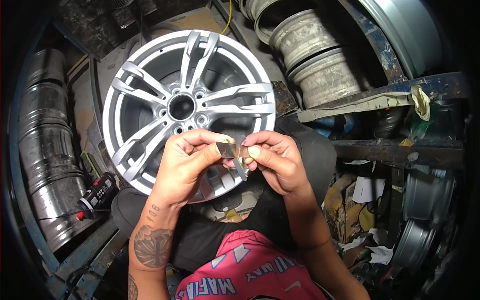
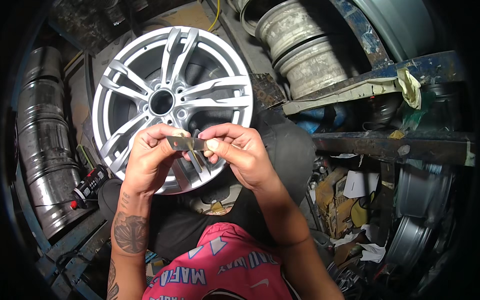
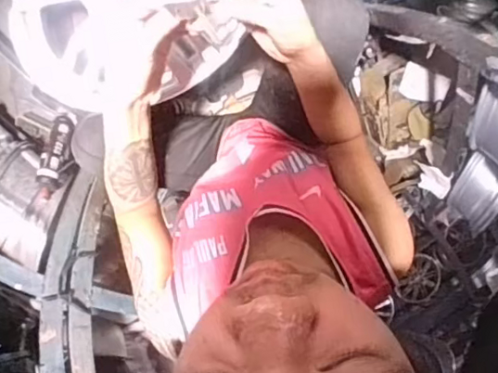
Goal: The person sands small metal components with sandpaper and fits them onto the spokes of an alloy wheel rim by hand while seated in a workshop.
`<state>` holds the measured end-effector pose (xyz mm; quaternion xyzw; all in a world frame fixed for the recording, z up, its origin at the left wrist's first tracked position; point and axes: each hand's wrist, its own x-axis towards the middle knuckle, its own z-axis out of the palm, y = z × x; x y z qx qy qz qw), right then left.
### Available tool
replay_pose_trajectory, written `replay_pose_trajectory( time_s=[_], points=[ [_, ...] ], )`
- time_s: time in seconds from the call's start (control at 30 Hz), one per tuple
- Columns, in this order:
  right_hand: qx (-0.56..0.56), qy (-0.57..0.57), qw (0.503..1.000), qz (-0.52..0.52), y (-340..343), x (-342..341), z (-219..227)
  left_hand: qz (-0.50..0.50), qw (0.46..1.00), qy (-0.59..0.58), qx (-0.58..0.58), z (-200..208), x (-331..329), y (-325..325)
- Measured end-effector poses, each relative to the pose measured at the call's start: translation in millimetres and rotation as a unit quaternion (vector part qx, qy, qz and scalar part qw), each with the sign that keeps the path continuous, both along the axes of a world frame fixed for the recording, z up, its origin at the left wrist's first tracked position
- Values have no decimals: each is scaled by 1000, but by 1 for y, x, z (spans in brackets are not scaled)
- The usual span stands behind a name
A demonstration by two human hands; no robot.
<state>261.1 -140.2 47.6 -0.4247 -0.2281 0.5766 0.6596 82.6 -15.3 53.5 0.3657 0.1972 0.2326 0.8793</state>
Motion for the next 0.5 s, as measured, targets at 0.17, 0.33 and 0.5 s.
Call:
replay_pose_trajectory(
  time_s=[0.17, 0.33, 0.5],
  points=[
    [-9, 14, 1000, 4, -4, 5, -3, 33, 999, 4, -4, 1, -2, 5],
    [-9, 36, 998, 42, -7, 9, -4, 68, 998, 10, -12, 4, -3, 8],
    [0, 37, 997, 71, -9, 8, -8, 118, 993, 7, 19, 5, -13, 21]
  ],
)
